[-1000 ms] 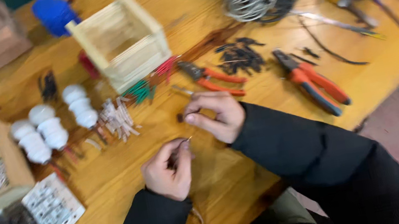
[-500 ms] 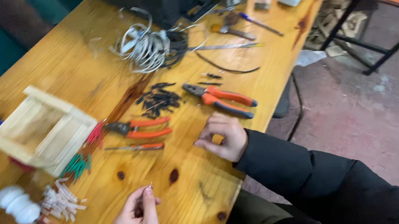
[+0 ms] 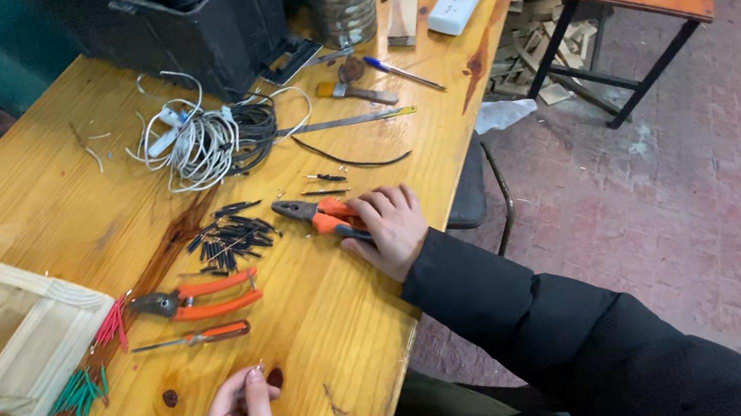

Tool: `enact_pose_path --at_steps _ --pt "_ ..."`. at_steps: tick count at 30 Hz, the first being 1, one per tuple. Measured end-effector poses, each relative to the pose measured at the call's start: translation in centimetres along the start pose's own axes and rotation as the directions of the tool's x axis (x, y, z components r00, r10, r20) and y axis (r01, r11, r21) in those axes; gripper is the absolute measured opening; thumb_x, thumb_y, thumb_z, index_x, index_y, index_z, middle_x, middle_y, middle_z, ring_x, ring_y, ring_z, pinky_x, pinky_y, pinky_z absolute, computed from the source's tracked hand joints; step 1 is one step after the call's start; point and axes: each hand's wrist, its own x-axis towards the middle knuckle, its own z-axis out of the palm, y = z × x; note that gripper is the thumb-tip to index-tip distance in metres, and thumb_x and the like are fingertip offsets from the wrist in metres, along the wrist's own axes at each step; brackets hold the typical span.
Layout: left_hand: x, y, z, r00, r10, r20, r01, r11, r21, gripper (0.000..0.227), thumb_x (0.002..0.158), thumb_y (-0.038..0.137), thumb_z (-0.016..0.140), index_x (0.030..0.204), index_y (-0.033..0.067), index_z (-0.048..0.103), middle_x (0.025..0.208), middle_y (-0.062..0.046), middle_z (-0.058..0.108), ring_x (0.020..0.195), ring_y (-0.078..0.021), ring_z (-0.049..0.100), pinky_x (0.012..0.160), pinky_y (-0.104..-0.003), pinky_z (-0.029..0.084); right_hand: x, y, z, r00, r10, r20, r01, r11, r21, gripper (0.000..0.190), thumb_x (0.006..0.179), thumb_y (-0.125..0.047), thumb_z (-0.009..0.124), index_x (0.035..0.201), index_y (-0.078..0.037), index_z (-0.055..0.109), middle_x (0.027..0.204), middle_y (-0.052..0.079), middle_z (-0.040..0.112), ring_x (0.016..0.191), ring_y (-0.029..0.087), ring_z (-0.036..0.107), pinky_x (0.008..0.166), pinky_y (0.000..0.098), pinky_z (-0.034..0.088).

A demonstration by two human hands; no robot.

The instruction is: The person strips the insulation from white electrical wires using pliers and twists the exposed copper strands. The person repeats this process on multiple wires, placing the stripped wires on the table.

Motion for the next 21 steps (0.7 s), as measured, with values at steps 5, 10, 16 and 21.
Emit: enact_pose_path --at_steps 5,10,16,21 --pt "-0.3 0.8 -0.9 0.999 0.021 -0.036 -0.021 1.000 0.018 0.019 0.103 0.016 0.066 0.107 0.0015 0.077 0.071 -0.008 0.073 0.068 -0.0113 0.070 0.073 -0.023 0.055 0.7 -0.1 -1.6 0.999 0.036 0.003 -0.036 0.983 0.178 0.055 0.096 -0.052 0.064 0.132 -0.010 0.061 0.122 0.010 0.067 0.107 0.033 0.060 0.088 0.0447 0.044" --pt "-0.4 0.3 -2.2 0.995 0.063 -0.073 -0.071 0.992 -0.107 0.017 0.107 0.009 0.065 0.112 -0.0045 0.073 0.085 -0.012 0.073 0.070 -0.0145 0.068 0.077 -0.023 0.053 2.2 -2.5 -3.8 0.968 0.237 -0.080 -0.110 0.690 0.716 0.057 0.092 -0.030 0.075 0.139 -0.004 0.057 0.130 0.016 0.066 0.120 0.029 0.063 0.106 0.0384 0.047" --pt "-0.5 2.6 -4.0 0.993 -0.032 -0.115 0.008 0.979 -0.203 0.021 0.109 0.017 0.059 0.111 -0.0007 0.071 0.068 -0.010 0.058 0.043 -0.0044 0.031 0.045 -0.018 0.021 4.7 -7.9 -5.4 0.985 0.138 0.103 -0.155 0.453 0.878 0.037 0.070 -0.008 0.061 0.107 -0.009 0.067 0.096 0.003 0.072 0.086 0.019 0.067 0.082 0.0345 0.053" --pt "0.7 -0.9 -6.9 0.993 -0.118 0.011 0.117 0.954 -0.276 0.050 0.097 0.028 0.042 0.123 -0.0065 0.067 0.073 -0.021 0.064 0.038 -0.0095 0.030 0.039 -0.020 0.012 6.2 -14.1 -6.0 0.960 -0.268 -0.086 0.245 0.647 0.722 0.043 0.105 -0.039 0.034 0.116 -0.006 0.059 0.099 0.011 0.063 0.093 0.035 0.057 0.093 0.0422 0.046"
